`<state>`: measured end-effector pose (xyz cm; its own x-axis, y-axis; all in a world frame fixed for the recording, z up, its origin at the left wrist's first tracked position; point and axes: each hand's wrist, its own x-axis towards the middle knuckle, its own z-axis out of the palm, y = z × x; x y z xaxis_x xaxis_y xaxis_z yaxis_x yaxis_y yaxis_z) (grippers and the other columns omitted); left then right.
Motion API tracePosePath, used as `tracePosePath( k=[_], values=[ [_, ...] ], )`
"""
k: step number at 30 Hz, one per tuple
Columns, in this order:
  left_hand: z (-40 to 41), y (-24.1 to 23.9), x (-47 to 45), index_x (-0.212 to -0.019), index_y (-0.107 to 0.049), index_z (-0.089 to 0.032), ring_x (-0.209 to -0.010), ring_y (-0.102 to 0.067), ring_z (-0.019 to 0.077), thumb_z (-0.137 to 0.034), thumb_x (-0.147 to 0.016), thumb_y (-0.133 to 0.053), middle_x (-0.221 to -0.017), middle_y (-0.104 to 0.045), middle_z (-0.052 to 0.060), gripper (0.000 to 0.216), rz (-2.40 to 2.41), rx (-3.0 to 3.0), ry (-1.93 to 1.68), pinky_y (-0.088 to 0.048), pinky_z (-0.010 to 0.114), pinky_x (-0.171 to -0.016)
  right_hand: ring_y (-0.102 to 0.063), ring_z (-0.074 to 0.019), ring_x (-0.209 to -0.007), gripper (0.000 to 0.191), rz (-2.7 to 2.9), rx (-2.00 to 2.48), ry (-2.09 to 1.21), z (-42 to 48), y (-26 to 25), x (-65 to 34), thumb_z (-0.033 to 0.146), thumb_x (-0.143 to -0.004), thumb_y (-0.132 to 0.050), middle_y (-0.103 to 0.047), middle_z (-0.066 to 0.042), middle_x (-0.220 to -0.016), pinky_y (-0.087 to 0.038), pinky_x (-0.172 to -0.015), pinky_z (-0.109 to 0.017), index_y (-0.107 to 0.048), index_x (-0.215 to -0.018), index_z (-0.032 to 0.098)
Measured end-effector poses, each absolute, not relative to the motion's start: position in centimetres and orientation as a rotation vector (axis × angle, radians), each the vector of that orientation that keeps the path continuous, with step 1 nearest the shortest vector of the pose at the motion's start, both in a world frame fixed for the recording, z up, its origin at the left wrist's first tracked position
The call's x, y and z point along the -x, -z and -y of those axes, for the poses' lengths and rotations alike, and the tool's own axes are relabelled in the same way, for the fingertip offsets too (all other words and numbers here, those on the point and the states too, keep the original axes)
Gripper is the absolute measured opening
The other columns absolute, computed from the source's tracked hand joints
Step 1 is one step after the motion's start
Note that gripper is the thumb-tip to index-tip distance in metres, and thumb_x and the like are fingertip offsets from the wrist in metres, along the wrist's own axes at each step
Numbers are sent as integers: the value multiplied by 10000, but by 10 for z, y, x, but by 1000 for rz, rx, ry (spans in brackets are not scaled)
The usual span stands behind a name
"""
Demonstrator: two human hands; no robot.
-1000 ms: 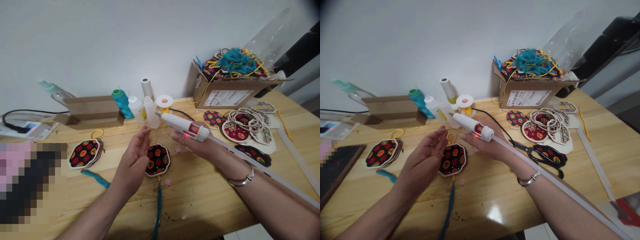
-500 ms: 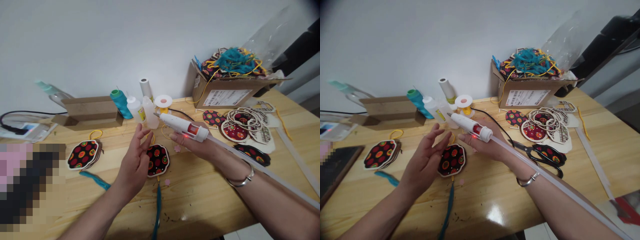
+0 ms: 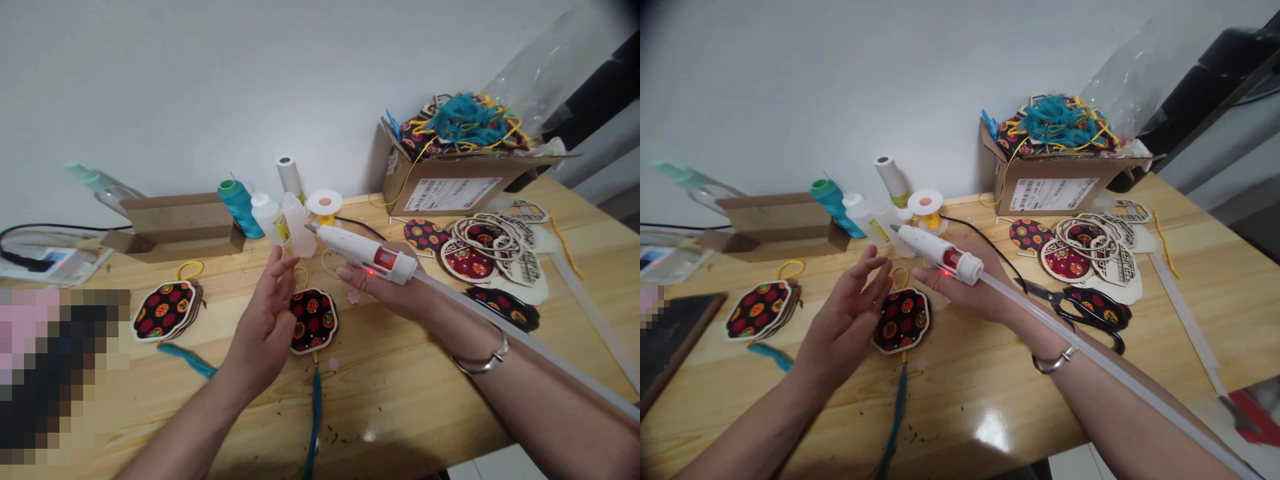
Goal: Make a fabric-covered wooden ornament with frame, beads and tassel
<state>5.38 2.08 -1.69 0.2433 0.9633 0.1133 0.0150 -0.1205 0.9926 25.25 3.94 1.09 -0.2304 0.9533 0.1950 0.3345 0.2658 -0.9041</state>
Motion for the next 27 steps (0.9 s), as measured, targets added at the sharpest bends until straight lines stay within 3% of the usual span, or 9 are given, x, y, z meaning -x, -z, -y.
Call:
tracePosePath(
  k=[5,11,17,19,22,27],
  values=[
    [-20,17,-53,-1246,-440,-349,-1347,-343,260,23,-730,-420,-1567,-75,-48,637,-977,-1446,-1105,-244,516,-1121,-472,-114,-526,304,1748,1195,-911,-39,-12,-253,382,-795,-638,-520,27,-533,-370,-484,-259,-510,-591,197],
    [-18,15,-56,-1281,-406,-343,-1343,-348,253,47,-738,-393,-1569,-75,-23,668,-1011,-1622,-1100,-161,514,-1140,-483,-125,-556,316,1751,1242,-894,-37,-11,-253,416,-799,-624,-541,14,-547,-384,-508,-263,-537,-591,195],
    [-21,17,-56,-1271,-414,-336,-1284,-443,234,24,-765,-414,-1573,-44,-8,621,-1039,-1657,-1117,-171,482,-1149,-488,-124,-547,290,1729,1237,-931,-37,-10,-253,422,-795,-626,-550,15,-556,-385,-503,-262,-547,-628,198],
    [-22,15,-53,-1264,-431,-325,-1315,-398,249,-18,-789,-454,-1573,-52,-9,566,-1095,-1672,-1136,-187,483,-1147,-481,-122,-545,292,1724,1228,-923,-37,-10,-254,417,-792,-631,-546,16,-553,-378,-496,-257,-535,-625,197],
    [-24,11,-43,-1157,-545,-289,-1385,-254,286,-113,-792,-565,-1561,-124,-18,406,-1317,-1792,-1124,-182,495,-1149,-472,-117,-544,310,1727,1217,-908,-37,-11,-254,418,-793,-628,-538,16,-550,-369,-494,-251,-517,-611,193],
    [-25,11,-28,-797,-678,-264,-1409,-144,328,-214,-754,-660,-1532,-206,-88,69,-1561,-2024,-1018,-106,516,-1161,-473,-113,-544,317,1732,1209,-903,-37,-12,-252,402,-802,-619,-537,15,-548,-370,-506,-250,-514,-592,188]
  ],
)
